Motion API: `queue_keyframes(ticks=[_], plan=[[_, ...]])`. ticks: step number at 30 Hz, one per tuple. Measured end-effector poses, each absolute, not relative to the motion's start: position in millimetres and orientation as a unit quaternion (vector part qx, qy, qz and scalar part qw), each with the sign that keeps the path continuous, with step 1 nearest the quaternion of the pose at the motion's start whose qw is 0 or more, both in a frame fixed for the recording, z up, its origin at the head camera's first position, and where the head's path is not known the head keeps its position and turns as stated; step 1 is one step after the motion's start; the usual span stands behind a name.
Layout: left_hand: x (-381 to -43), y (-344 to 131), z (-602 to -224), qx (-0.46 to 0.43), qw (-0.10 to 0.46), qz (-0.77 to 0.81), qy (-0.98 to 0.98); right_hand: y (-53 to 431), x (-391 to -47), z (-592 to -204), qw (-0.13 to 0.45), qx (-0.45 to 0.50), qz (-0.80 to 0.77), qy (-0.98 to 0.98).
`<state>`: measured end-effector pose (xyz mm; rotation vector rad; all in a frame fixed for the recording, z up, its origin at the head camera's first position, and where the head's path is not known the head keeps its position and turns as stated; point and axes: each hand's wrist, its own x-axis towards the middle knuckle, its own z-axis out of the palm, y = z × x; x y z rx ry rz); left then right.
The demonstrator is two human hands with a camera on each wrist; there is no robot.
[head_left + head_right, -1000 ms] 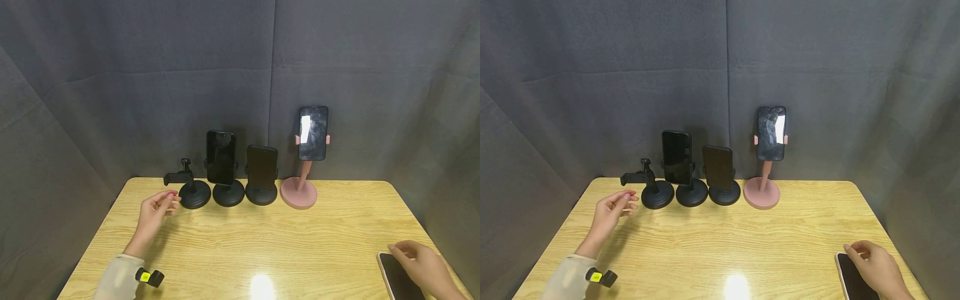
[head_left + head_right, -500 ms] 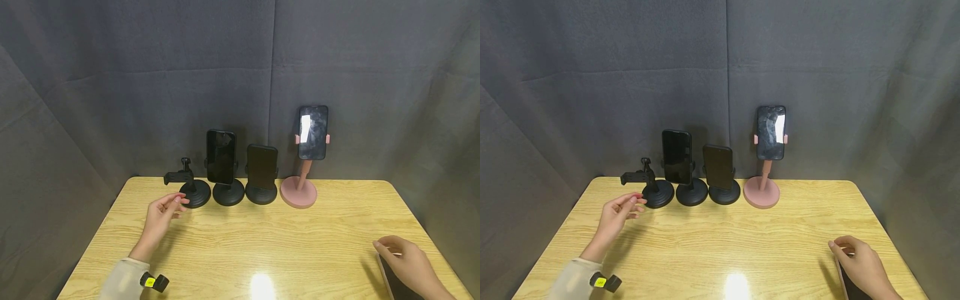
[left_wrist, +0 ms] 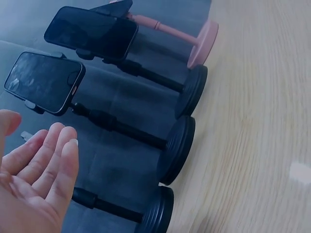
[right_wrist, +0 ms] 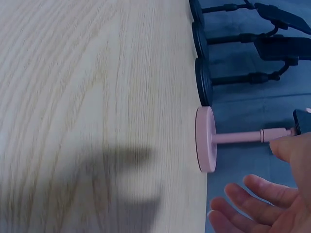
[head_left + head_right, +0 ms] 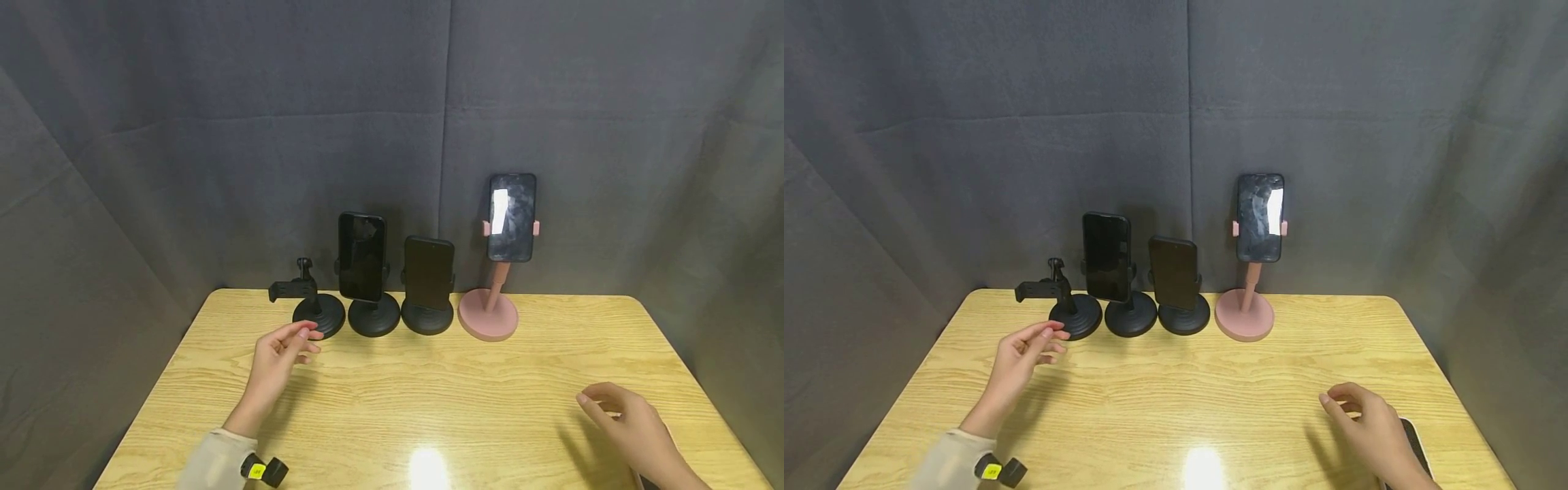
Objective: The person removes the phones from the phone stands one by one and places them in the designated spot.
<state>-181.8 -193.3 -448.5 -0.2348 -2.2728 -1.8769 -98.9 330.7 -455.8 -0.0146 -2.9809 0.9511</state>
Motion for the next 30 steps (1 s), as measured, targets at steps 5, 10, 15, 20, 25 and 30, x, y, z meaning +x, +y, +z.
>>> queue_keyframes(ticks=[5, 10, 15, 20, 25, 30], plan=[[-179.4, -187.9, -449.4, -0.085, 0.095, -0.635, -0.762, 318.4, -100.0, -460.1, 0.006, -0.001, 0.328, -0.945], [-176.9, -182.9, -450.4, -0.096, 0.102, -0.639, -0.756, 302.8, -103.5, -462.3, 0.007, 0.006, 0.356, -0.935], [-175.5, -178.1, -451.3, -0.100, 0.103, -0.645, -0.750, 285.1, -107.6, -461.3, 0.009, 0.017, 0.379, -0.925], [-173.3, -174.9, -451.2, -0.098, 0.106, -0.655, -0.741, 267.6, -113.0, -459.9, 0.014, 0.028, 0.402, -0.915], [-171.8, -172.2, -449.6, -0.095, 0.109, -0.671, -0.727, 254.5, -117.3, -460.2, 0.022, 0.034, 0.428, -0.903], [-172.4, -167.6, -446.0, -0.086, 0.114, -0.680, -0.719, 239.5, -122.3, -459.8, 0.025, 0.046, 0.454, -0.889]])
